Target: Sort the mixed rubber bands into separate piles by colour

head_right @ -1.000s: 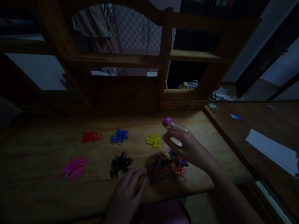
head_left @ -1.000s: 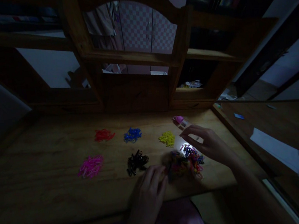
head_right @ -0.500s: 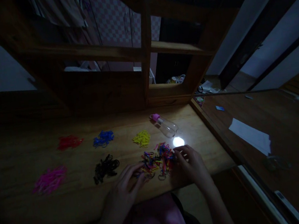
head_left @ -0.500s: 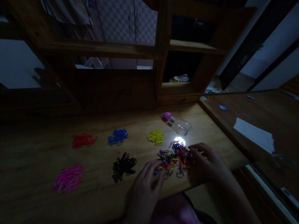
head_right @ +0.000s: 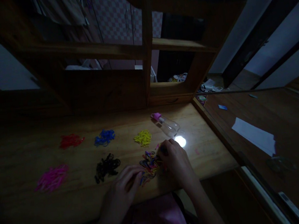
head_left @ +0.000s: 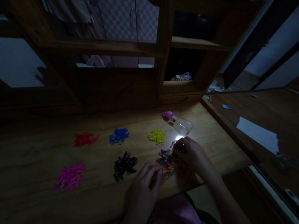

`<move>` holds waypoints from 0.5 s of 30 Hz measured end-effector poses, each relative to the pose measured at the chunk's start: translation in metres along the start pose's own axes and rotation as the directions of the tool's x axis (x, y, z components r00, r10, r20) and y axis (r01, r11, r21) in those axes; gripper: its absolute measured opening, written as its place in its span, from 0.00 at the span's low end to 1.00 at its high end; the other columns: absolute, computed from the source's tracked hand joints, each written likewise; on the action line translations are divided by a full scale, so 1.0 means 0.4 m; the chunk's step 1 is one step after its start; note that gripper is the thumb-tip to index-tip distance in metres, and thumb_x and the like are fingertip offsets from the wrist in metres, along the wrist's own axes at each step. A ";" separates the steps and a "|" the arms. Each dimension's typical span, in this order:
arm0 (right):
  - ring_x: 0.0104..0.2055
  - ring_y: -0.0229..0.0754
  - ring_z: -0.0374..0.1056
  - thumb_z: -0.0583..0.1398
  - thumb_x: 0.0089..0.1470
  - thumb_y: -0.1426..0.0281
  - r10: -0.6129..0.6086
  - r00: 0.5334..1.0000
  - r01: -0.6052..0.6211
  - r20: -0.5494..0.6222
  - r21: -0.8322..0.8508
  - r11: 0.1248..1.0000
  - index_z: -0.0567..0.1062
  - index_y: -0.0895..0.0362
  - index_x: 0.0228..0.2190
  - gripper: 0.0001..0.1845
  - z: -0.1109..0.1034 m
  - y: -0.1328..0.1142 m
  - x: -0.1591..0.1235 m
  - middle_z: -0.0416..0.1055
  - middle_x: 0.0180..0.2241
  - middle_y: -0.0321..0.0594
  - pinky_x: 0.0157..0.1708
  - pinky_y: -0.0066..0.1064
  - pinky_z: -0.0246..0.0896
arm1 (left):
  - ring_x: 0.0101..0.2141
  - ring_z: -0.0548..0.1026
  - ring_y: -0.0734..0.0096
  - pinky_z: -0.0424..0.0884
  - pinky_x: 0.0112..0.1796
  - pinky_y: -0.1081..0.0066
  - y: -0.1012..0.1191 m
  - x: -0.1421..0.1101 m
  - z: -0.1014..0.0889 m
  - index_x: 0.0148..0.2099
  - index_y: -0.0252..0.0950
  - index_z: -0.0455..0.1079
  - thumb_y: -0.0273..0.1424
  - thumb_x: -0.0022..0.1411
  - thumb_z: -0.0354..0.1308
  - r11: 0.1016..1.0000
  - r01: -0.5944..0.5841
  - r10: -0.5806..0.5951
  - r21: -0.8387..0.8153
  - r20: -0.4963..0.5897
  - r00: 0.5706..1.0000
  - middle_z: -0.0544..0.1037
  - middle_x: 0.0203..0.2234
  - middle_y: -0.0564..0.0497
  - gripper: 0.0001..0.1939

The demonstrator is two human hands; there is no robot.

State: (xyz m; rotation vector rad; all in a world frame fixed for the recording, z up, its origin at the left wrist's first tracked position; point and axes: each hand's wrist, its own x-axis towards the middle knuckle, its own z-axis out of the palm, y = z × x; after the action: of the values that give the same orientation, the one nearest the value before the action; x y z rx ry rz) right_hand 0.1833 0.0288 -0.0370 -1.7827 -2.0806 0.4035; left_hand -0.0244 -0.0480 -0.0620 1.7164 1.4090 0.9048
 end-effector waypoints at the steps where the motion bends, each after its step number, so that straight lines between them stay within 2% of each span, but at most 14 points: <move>1: 0.34 0.42 0.68 0.62 0.51 0.71 0.006 1.000 -0.006 0.002 0.003 1.000 0.76 0.55 0.32 0.04 0.002 0.003 0.004 0.73 0.34 0.40 0.32 0.30 0.59 | 0.45 0.74 0.68 0.69 0.47 0.69 0.001 0.000 -0.001 0.42 0.43 0.72 0.34 0.70 0.49 1.000 -0.002 0.002 -0.002 0.004 1.000 0.76 0.42 0.52 0.10; 8: 0.29 0.40 0.68 0.63 0.48 0.70 0.059 0.998 -0.057 -0.025 0.085 0.995 0.77 0.55 0.30 0.04 0.006 0.025 0.016 0.74 0.29 0.38 0.28 0.28 0.56 | 0.45 0.74 0.68 0.69 0.47 0.69 0.008 0.004 -0.006 0.41 0.43 0.72 0.34 0.70 0.49 1.000 -0.005 0.005 -0.022 0.024 1.000 0.76 0.42 0.52 0.10; 11: 0.29 0.40 0.68 0.62 0.49 0.70 0.069 0.997 -0.062 -0.022 0.216 0.974 0.78 0.56 0.31 0.05 -0.013 0.021 0.008 0.75 0.28 0.38 0.28 0.28 0.58 | 0.44 0.75 0.69 0.69 0.47 0.69 0.011 0.004 -0.008 0.41 0.43 0.72 0.35 0.70 0.49 1.000 0.008 -0.008 -0.025 0.027 1.000 0.76 0.42 0.53 0.11; 15: 0.29 0.39 0.68 0.63 0.51 0.67 0.032 0.997 -0.003 -0.071 0.386 0.922 0.80 0.56 0.32 0.07 -0.053 0.002 -0.006 0.77 0.29 0.38 0.30 0.29 0.61 | 0.44 0.75 0.68 0.69 0.47 0.69 0.014 0.004 -0.012 0.40 0.43 0.73 0.35 0.70 0.49 0.999 0.014 -0.014 -0.031 0.021 1.000 0.76 0.42 0.53 0.11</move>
State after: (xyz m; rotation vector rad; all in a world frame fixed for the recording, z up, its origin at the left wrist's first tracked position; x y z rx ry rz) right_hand 0.1940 0.0262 -0.0188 -1.5554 -1.7828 0.6872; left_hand -0.0255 -0.0467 -0.0547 1.6863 1.3846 0.8941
